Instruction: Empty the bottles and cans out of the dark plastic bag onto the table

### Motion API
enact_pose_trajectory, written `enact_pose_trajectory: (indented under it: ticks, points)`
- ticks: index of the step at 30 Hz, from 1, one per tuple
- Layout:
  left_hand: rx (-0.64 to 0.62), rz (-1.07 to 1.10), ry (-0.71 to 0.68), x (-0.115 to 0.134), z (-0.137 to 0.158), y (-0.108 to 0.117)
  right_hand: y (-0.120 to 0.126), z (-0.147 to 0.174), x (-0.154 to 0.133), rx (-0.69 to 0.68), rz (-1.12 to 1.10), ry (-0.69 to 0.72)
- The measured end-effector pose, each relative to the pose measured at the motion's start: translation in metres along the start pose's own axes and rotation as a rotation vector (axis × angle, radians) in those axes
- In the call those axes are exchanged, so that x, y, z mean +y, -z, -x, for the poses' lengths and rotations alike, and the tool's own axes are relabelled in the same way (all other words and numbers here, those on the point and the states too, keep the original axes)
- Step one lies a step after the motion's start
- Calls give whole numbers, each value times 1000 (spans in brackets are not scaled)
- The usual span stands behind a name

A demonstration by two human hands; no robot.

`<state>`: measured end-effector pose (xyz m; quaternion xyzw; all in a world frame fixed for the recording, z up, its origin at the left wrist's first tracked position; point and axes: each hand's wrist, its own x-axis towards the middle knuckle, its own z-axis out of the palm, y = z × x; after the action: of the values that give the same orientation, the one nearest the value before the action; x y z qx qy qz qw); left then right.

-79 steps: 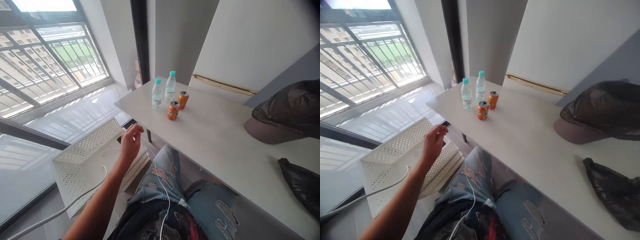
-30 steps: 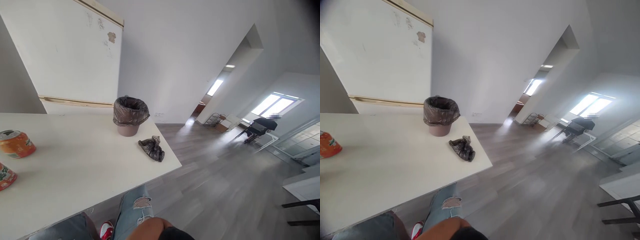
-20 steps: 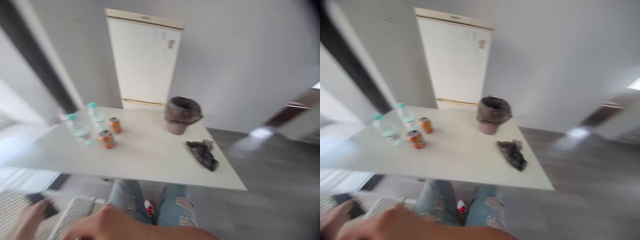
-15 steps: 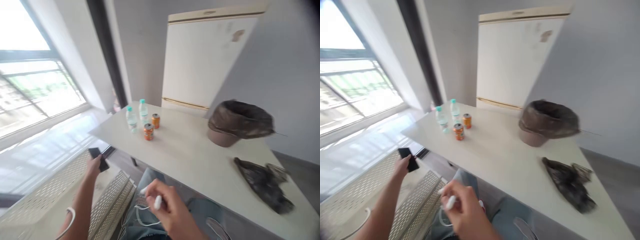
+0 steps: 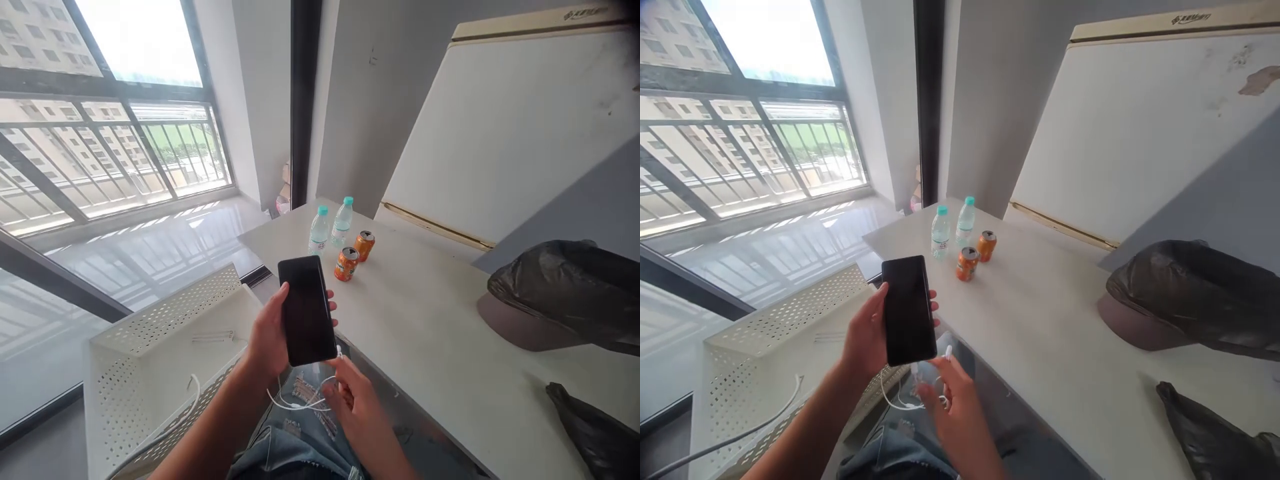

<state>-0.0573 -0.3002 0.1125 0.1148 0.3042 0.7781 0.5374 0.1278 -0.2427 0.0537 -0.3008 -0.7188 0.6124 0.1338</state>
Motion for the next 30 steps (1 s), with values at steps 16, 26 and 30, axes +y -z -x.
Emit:
enact_pose_trajectory:
  ticks: [16,26,30]
  points:
    - [-37,95,38,-12,16,-4,-22,19,-21,-25,-152,-65]
    - [2,34,-27,-19,16,0,-30,18,-8,108,-108,-86]
    - [44,28,-29,-19,15,-1,-31,16,-1,122,-137,-90]
